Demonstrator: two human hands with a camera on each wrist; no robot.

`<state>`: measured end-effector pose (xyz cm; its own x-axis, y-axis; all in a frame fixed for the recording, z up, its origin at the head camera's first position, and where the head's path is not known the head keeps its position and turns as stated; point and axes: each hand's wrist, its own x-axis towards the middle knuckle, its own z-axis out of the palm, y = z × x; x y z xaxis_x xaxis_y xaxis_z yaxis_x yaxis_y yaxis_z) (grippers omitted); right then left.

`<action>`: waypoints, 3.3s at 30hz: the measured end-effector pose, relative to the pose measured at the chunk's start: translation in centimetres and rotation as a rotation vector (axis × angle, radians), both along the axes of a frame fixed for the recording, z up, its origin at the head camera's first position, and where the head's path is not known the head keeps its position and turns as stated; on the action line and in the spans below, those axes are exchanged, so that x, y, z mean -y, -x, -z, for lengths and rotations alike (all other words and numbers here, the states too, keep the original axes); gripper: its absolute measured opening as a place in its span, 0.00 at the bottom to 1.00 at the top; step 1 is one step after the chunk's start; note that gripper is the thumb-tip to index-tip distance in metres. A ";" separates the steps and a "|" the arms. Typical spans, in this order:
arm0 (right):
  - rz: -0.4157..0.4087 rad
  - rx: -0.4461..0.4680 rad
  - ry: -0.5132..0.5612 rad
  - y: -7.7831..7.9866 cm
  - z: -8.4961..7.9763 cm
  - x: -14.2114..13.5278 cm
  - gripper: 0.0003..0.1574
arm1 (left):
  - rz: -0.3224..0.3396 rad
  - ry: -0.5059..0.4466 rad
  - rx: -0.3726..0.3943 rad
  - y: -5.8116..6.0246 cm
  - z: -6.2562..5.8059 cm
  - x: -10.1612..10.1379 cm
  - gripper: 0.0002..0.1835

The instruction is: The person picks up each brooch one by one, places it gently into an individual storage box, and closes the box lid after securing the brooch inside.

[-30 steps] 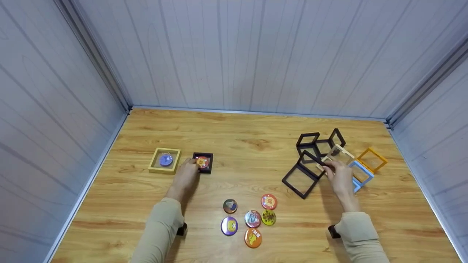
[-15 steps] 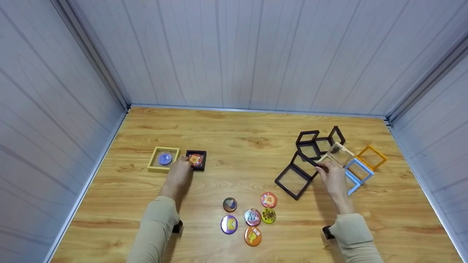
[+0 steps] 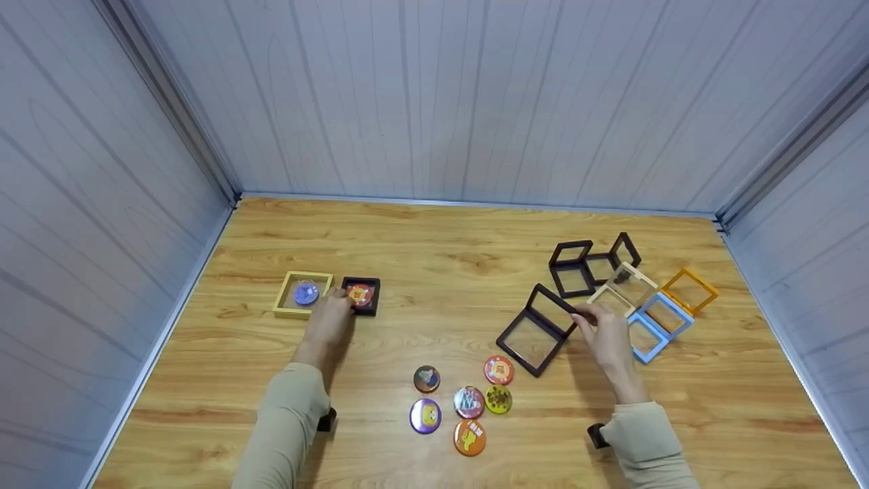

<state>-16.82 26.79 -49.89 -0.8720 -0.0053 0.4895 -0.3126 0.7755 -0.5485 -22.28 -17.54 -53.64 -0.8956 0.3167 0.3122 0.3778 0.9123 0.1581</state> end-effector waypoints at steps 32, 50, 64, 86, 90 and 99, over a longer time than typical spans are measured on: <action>0.004 -0.034 0.040 -0.7 0.4 0.9 0.05 | 0.064 -0.202 0.029 -3.3 -1.7 -6.7 0.15; 0.022 -0.040 0.045 -1.0 0.5 1.0 0.05 | 0.139 -0.214 0.308 -8.0 -1.0 -10.4 0.22; 0.012 -0.032 0.060 -1.0 0.4 1.0 0.05 | 0.119 -0.128 0.342 -9.4 0.2 -11.2 0.25; 0.005 -0.067 0.066 -1.0 0.6 0.8 0.05 | 0.186 -0.269 0.315 -10.1 0.4 -11.7 0.14; 0.004 -0.054 0.069 -1.0 0.6 0.9 0.06 | 0.186 -0.302 0.292 -10.0 0.4 -12.2 0.15; 0.009 -0.058 0.073 -0.9 0.6 0.7 0.06 | 0.206 -0.339 0.189 -9.5 0.1 -14.1 0.18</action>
